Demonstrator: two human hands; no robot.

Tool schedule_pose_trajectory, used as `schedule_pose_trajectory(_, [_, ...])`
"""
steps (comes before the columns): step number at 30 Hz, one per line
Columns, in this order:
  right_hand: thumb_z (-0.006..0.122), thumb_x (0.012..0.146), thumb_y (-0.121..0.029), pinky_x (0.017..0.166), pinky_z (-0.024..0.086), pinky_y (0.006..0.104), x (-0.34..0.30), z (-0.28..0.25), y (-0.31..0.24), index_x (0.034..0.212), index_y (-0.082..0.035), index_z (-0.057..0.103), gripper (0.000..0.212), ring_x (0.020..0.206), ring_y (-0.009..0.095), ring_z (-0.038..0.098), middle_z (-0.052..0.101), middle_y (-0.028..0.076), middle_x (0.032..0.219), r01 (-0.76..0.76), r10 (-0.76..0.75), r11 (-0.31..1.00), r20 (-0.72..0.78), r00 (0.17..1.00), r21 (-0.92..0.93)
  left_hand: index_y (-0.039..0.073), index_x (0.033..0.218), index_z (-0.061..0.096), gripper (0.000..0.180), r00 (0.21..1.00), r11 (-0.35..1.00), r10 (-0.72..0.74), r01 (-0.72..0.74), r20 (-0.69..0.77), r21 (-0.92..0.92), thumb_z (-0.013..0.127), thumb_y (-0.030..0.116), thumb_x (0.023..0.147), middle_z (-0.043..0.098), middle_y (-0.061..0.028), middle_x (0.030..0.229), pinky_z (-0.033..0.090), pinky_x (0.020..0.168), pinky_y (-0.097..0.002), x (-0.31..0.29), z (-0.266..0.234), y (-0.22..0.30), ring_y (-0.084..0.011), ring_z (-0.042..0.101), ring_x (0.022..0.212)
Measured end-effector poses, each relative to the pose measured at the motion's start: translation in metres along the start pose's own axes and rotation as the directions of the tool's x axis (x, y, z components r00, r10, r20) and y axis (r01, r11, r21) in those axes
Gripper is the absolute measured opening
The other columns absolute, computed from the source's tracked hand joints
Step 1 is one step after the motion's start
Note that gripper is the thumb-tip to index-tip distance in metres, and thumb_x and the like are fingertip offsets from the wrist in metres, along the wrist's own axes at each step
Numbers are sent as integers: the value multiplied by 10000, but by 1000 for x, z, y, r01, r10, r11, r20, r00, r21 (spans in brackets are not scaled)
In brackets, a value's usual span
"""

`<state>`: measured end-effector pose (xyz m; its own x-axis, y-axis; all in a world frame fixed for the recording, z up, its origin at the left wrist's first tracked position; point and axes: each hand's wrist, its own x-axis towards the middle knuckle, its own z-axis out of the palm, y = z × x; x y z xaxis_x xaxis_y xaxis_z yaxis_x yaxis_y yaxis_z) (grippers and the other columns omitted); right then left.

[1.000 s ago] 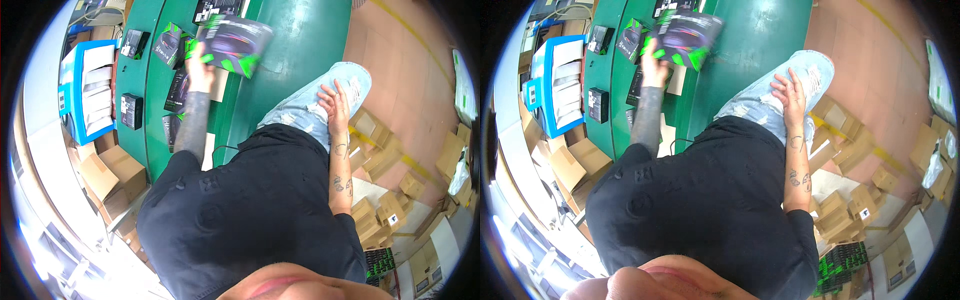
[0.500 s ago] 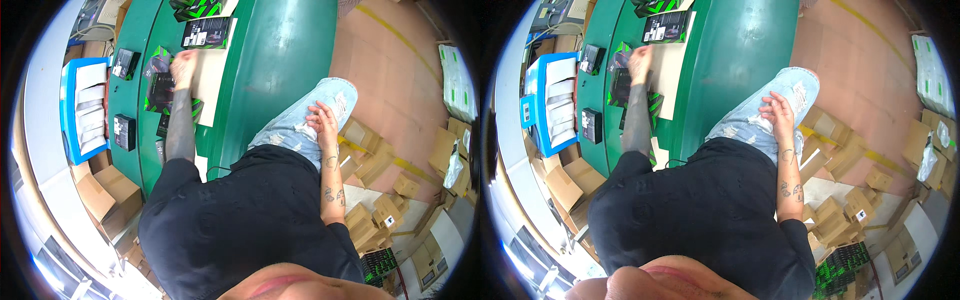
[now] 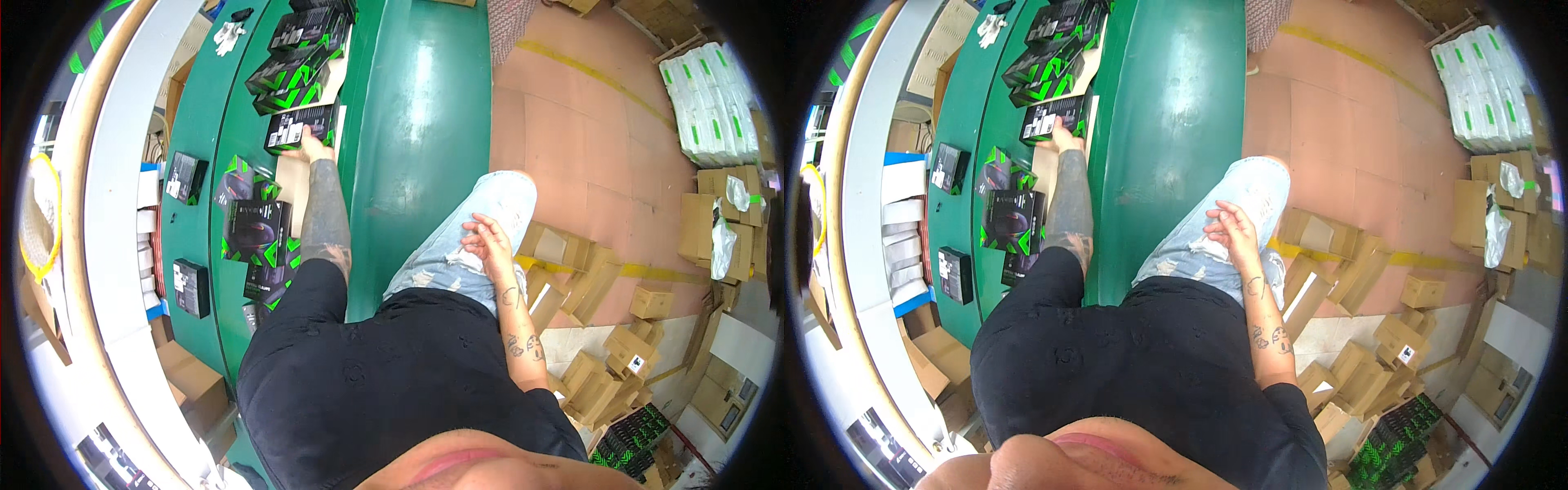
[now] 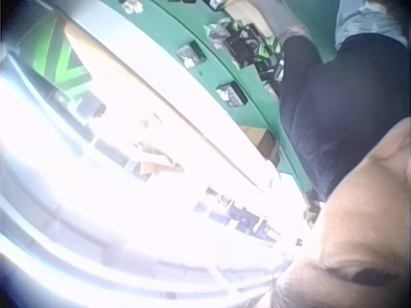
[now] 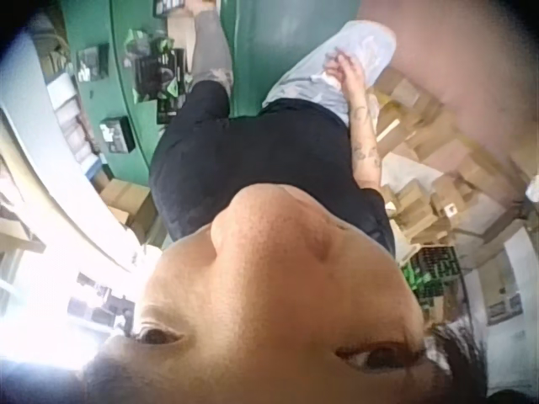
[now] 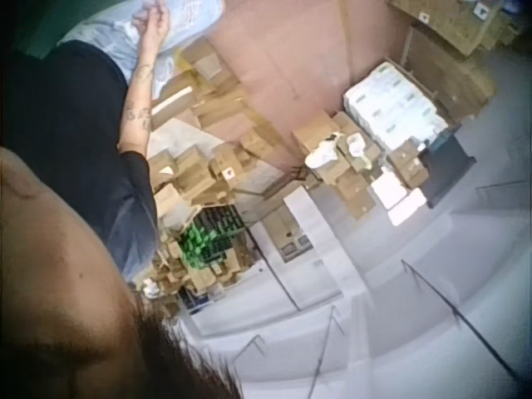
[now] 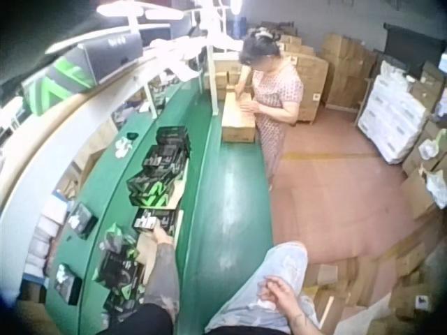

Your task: Inspecting and sorting retail boxes for wireless gaming mice on an assembly line.

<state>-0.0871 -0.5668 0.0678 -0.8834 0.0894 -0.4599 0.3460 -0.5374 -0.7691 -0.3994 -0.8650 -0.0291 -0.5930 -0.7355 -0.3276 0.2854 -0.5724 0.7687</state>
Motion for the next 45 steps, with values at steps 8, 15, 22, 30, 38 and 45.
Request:
schedule_pose_trajectory(8, [476,891,-259,701,497,273,1,-3,-5,1187,-27,440,378,805,179,601,565,119,1037,-50,50,999,-5,999,10,23,1076,513,365,860,939,-338,282,383,195,587,19,719,570,-70,995,464,771,-350,-111,-71,79,-210,551,916])
schedule_pose_trajectory(15, [533,823,-415,848,433,339,4,15,-30,1348,-77,240,690,994,228,525,489,121,1151,-262,134,797,264,955,544,125,1009,599,450,-198,643,-103,-761,975,-86,487,-126,652,427,-154,1270,335,988,-380,-224,-38,140,-319,393,1191])
schedule_pose_trajectory(22, [586,776,-137,959,339,336,-8,3,-40,1367,-59,193,715,1178,222,381,352,151,1294,219,-209,967,-87,974,133,55,895,643,169,-30,681,-259,-714,965,161,522,51,777,552,-145,1117,369,947,-356,-265,5,105,-296,500,1082])
schedule_pose_trajectory(30, [343,919,-420,1059,110,299,4,-9,-5,1361,0,182,631,1320,212,125,180,139,1417,437,-423,897,-150,893,72,57,909,634,240,-121,811,-367,-526,922,254,543,272,852,635,-69,906,437,802,-323,-263,2,56,-224,582,871])
schedule_pose_trajectory(38, [526,732,-212,989,285,316,-26,6,-32,1374,-50,148,762,1149,215,397,398,137,1246,540,-538,841,-118,834,-17,142,772,588,575,-452,506,185,805,873,309,207,554,897,583,21,715,137,980,-410,-242,32,58,-142,451,884])
schedule_pose_trajectory(45, [334,927,-302,1061,100,292,-1,-15,-2,1355,0,211,538,1302,197,168,214,115,1408,487,-499,865,-110,860,-121,62,1103,459,423,168,883,-468,54,868,466,477,388,832,488,-95,1130,270,1003,-353,-265,-10,86,-211,439,1101])
